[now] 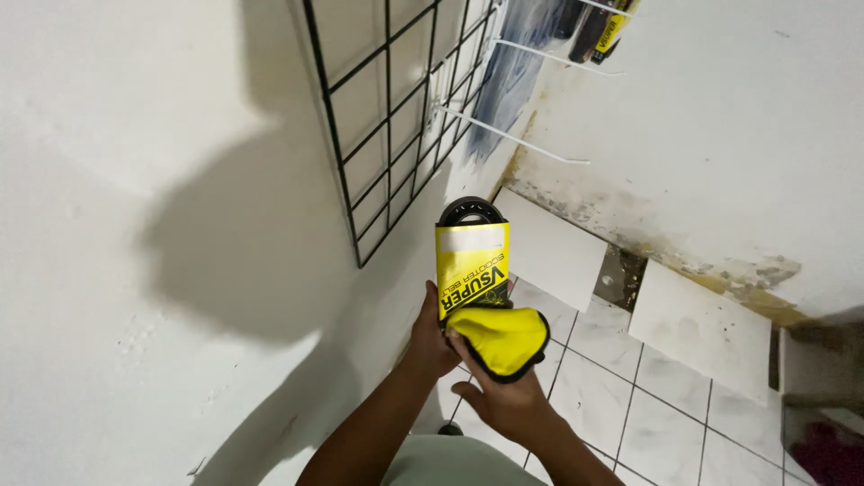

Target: The person wipes the surface of several packaged scooter parts with a yellow and black cloth. They clean a yellow Vsuper scooter belt package, a blue OSK brake pad package, and another Vsuper belt package, then hang them on a wall grid display.

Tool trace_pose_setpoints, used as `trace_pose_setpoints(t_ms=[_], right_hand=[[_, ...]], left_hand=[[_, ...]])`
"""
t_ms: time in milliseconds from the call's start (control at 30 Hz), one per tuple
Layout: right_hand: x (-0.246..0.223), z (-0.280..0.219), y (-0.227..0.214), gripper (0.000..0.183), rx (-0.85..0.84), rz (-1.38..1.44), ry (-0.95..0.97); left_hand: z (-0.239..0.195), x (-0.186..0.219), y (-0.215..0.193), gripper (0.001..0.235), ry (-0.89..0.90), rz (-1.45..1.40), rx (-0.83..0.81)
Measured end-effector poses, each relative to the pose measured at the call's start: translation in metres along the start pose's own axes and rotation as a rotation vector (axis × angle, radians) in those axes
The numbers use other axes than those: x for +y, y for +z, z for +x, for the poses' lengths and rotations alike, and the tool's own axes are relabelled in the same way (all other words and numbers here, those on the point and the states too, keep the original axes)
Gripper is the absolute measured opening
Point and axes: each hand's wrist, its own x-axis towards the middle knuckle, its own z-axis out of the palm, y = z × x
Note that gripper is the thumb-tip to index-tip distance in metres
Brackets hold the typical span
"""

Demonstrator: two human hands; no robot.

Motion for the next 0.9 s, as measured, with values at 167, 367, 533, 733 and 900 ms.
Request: trace_pose_setpoints(t_ms=[167,367,533,733,900], right_hand=[[-0.012,0.003,-0.004,0.058,0.028,0.085,0.095],[0.003,-0.002,0.005,0.061,-0.12,0.031,0.059],[0.004,0.007,-0.006,0.068,-0.069,0.077,0.058],[-0.002,0.01,-0.005,0.064,-0.112,0.158,0.099],[0.004,0.004,0.001,0.064,-0.085,0.094,0.086]], left_hand=[[-0.012,0.005,-0.02,0.068,0.024,0.079,0.509],[-0.012,0.006,-0.014,0.067,0.042,0.053,0.348],[-0.012,0.014,0.013,0.076,0.033,-0.019,0.105],[-0.01,0.006,-0.024,0.069,-0.04,-0.043,0.326],[-0.008,0.003,-0.007,0.075,0.01,0.029,0.271]])
